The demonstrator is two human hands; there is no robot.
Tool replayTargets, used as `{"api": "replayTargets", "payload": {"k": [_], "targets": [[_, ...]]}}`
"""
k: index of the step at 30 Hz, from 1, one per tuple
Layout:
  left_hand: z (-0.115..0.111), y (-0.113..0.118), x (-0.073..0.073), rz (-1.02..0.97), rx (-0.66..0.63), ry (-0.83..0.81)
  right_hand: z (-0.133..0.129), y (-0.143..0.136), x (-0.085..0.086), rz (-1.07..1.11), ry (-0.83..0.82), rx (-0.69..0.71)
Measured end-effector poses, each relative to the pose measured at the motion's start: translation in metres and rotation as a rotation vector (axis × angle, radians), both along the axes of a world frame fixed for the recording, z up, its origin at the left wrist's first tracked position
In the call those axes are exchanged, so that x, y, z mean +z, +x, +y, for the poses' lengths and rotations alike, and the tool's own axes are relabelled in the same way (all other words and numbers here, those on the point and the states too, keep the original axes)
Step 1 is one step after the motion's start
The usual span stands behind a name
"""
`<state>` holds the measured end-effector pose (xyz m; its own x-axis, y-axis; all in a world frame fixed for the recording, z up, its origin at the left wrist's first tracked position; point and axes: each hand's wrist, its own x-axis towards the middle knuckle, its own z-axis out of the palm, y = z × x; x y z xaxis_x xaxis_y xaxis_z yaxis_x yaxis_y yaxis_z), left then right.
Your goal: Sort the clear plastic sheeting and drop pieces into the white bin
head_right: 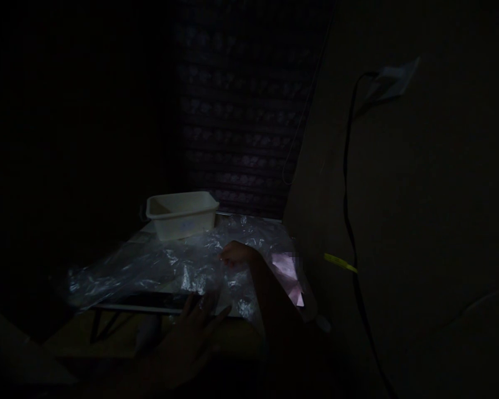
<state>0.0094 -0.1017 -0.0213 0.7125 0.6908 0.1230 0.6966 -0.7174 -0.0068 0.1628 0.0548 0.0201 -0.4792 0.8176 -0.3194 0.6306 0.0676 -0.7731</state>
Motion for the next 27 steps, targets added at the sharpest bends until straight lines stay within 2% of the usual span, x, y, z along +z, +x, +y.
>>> {"api": "replayTargets", "payload": {"k": [11, 23, 27], "targets": [[0.0016, 0.0000, 0.0000, 0.014, -0.013, -0.013, 0.0025, 0.0001, -0.0033, -0.005, 0.036, -0.027], [-0.0027, -0.0006, 0.0006, 0.045, -0.087, -0.020, 0.0025, 0.0003, -0.0046, -0.040, 0.123, -0.002], [-0.0006, -0.0009, 0.0003, 0.046, -0.115, -0.017, 0.0045, -0.0001, -0.0061, -0.028, 0.144, 0.046]]}}
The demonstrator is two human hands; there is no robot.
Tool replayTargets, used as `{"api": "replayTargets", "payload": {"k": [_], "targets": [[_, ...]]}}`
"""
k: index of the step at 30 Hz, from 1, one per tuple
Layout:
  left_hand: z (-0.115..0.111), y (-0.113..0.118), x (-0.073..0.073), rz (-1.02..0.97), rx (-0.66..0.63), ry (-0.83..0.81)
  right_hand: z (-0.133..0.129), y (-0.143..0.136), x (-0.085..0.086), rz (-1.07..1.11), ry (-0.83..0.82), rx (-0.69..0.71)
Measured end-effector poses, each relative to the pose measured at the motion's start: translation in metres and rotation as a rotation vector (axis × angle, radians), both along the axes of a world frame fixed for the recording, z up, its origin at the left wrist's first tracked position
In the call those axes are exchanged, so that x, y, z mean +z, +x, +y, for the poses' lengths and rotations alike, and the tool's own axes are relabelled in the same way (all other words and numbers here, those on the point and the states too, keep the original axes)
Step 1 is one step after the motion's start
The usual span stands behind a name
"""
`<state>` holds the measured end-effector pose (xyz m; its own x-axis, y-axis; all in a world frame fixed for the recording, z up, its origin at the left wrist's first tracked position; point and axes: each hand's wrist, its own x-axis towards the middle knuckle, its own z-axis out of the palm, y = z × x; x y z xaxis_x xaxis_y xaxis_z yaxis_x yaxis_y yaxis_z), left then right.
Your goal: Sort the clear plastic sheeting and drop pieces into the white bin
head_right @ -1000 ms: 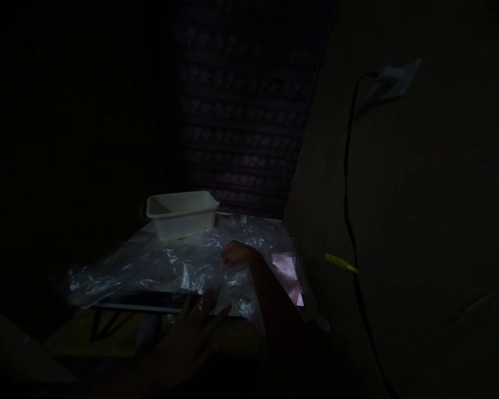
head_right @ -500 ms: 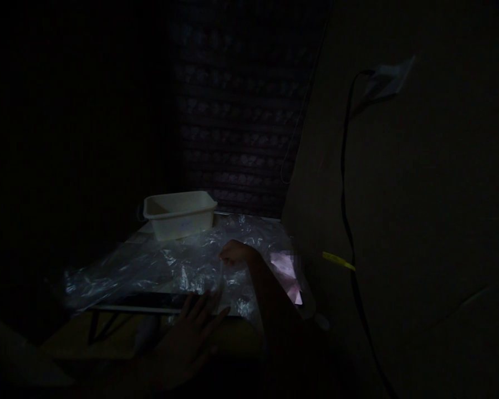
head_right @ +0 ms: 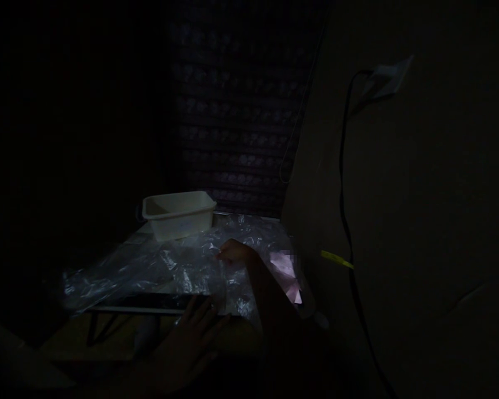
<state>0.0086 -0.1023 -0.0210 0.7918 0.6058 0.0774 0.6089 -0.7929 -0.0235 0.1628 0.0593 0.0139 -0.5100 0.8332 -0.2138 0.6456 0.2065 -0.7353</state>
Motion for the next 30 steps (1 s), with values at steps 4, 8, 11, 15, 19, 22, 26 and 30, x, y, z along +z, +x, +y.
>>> {"api": "replayTargets", "payload": {"k": [4, 8, 11, 15, 19, 22, 26, 30], "targets": [[0.0015, -0.0025, 0.0001, -0.008, -0.037, -0.006, 0.0020, -0.0008, -0.0021, 0.020, -0.027, -0.003], [0.0028, -0.0043, 0.0025, -0.024, -0.073, -0.024, 0.0016, -0.0016, -0.0027, 0.017, -0.026, 0.014], [0.0034, -0.0046, 0.0034, -0.032, -0.081, -0.041, 0.0002, -0.0029, -0.0019, 0.014, -0.019, 0.024], [0.0030, -0.0048, 0.0031, -0.035, -0.083, -0.053, -0.0022, -0.0064, 0.0005, 0.014, -0.016, -0.003], [0.0028, -0.0048, 0.0046, -0.036, -0.085, -0.058, -0.0037, -0.0091, 0.0027, 0.018, -0.013, -0.024], [0.0031, -0.0046, 0.0060, -0.031, -0.105, -0.055, -0.0041, -0.0091, 0.0033, 0.034, -0.012, -0.014], [0.0030, -0.0043, 0.0063, -0.023, -0.135, -0.056, -0.0037, -0.0075, 0.0025, 0.031, -0.026, -0.002], [0.0026, -0.0037, 0.0068, -0.024, -0.144, -0.055, -0.0014, -0.0063, -0.0001, 0.007, -0.023, -0.012]]}}
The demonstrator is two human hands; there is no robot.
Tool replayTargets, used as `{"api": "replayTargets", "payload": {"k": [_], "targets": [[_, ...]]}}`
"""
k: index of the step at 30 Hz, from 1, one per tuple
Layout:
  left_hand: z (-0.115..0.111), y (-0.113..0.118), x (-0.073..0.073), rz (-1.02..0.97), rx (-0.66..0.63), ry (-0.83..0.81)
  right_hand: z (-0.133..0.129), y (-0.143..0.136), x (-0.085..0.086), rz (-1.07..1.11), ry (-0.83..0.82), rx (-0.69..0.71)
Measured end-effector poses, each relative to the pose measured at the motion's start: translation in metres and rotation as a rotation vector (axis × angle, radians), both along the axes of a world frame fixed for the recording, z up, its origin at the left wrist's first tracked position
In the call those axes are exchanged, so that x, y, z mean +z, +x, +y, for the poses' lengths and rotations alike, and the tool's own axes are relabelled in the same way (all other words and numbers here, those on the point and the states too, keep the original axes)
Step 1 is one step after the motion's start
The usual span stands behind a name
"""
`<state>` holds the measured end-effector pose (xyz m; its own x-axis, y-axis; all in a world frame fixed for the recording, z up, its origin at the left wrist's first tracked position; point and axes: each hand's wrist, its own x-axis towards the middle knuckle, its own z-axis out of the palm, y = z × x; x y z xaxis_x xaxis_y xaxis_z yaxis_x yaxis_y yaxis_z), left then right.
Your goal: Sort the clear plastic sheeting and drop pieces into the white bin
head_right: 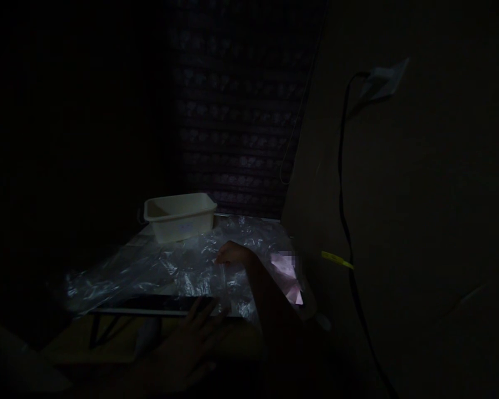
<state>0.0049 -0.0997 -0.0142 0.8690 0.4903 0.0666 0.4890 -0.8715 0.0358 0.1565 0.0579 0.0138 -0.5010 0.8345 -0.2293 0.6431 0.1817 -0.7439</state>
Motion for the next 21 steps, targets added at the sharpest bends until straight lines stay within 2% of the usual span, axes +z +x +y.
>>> {"api": "replayTargets", "payload": {"k": [6, 14, 17, 21], "targets": [[0.004, -0.008, 0.003, 0.002, -0.026, 0.025, 0.002, 0.001, 0.000, 0.001, -0.001, 0.011], [0.013, -0.027, 0.001, -0.033, 0.025, 0.099, -0.003, 0.006, 0.006, 0.052, -0.051, -0.088], [0.012, -0.026, -0.003, -0.090, 0.079, 0.116, -0.005, 0.004, 0.004, 0.051, -0.022, -0.102], [0.014, -0.023, -0.006, -0.249, 0.254, 0.087, -0.004, -0.002, -0.001, 0.055, 0.034, -0.098]]}}
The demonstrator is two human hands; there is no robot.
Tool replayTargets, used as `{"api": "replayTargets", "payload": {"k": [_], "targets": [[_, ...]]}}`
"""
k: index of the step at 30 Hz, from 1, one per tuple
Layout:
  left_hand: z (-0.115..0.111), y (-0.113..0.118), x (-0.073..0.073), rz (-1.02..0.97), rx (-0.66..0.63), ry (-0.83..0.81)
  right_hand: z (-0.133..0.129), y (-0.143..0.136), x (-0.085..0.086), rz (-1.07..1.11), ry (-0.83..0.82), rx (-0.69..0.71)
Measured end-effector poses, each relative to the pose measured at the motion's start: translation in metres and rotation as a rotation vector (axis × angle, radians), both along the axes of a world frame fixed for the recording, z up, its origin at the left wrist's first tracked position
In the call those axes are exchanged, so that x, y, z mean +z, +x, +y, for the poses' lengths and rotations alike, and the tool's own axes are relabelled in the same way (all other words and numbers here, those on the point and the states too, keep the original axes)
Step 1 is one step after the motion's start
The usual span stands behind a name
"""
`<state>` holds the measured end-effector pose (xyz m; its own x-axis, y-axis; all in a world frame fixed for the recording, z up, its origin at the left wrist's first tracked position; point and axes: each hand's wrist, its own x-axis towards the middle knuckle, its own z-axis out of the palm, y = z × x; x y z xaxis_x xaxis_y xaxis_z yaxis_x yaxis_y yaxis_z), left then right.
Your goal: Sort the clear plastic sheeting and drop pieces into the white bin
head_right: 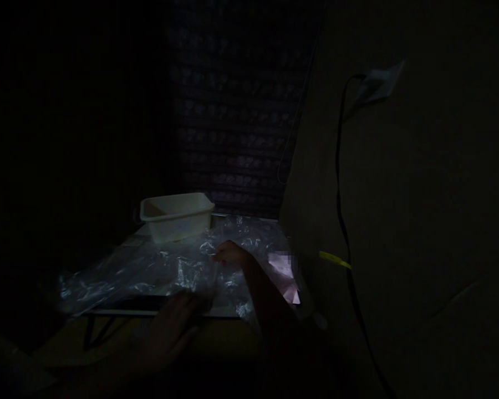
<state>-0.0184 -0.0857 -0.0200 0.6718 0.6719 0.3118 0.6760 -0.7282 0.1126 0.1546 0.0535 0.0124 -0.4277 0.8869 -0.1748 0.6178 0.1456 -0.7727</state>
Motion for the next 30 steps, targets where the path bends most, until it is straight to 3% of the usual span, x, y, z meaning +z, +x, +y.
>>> {"api": "replayTargets", "payload": {"k": [4, 11, 18, 23, 30], "targets": [[0.005, 0.003, 0.004, -0.109, 0.100, -0.064, 0.003, -0.003, -0.006, 0.012, 0.012, 0.041], [0.004, 0.009, 0.017, -0.072, -0.023, -0.071, 0.004, -0.004, -0.006, 0.014, 0.015, 0.044], [-0.001, 0.010, 0.017, 0.001, -0.115, -0.101, 0.001, -0.001, -0.001, 0.020, -0.030, 0.018], [0.001, 0.006, 0.016, 0.165, -0.204, -0.039, 0.002, 0.000, -0.003, 0.115, -0.086, 0.009], [-0.001, 0.002, 0.012, 0.220, -0.264, 0.033, -0.002, -0.004, 0.001, 0.187, -0.172, -0.085]]}}
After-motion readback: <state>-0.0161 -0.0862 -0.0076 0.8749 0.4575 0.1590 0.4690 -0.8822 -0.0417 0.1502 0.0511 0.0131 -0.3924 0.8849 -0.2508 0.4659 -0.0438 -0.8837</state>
